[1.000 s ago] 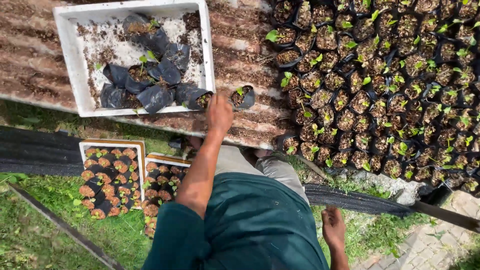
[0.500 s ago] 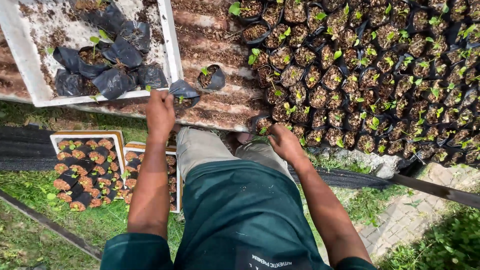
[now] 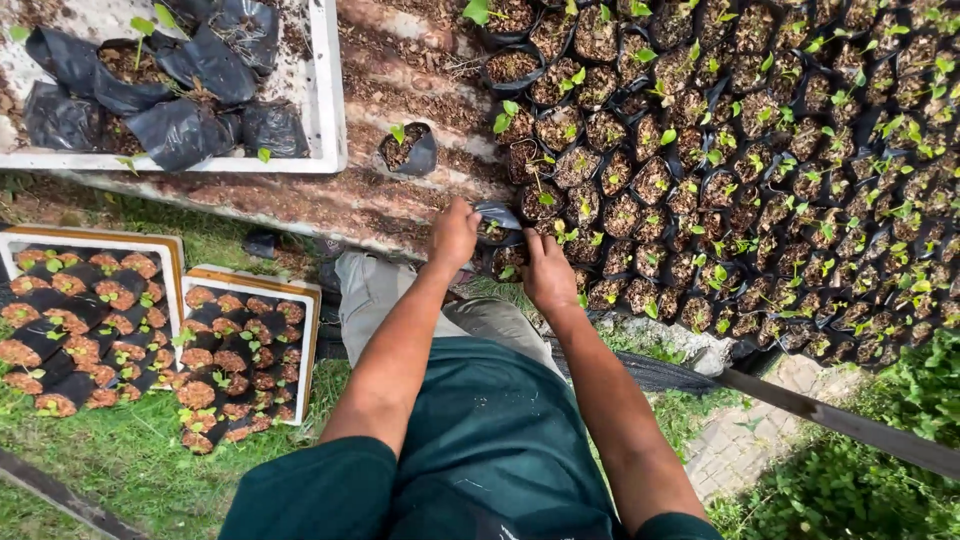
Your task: Moving small seedling bags from a corrugated nursery bed into white plastic trays for transport or organization.
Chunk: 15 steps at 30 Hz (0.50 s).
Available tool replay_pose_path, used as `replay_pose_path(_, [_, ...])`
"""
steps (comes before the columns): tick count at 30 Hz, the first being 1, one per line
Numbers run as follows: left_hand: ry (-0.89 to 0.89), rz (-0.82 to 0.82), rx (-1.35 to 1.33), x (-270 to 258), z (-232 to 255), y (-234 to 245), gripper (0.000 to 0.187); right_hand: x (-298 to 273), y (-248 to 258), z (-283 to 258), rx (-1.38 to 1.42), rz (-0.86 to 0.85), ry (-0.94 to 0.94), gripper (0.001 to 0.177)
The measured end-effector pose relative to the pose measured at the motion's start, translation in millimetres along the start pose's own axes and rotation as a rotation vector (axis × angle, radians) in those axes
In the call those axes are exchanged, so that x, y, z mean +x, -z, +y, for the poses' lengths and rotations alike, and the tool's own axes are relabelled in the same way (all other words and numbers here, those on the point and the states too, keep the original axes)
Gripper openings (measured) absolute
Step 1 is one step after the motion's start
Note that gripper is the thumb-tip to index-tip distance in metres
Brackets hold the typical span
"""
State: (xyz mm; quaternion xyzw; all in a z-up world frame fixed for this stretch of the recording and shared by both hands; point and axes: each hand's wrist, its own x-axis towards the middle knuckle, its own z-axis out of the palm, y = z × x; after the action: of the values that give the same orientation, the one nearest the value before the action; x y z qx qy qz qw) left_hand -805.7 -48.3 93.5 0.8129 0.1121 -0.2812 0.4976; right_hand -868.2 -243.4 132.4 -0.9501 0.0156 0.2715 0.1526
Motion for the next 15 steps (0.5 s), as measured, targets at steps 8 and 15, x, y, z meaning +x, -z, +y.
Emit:
replay_pose_path(8, [0.084,-0.149,0.026,1,-3,-18,0.061,-2,1,-8,-0.24,-0.131,0.053,0.077])
replay_pose_path(15, [0.262,-0.073,0.071,-6,-3,-38,0.053,15,-16,7,-0.257,-0.141,0.063,0.074])
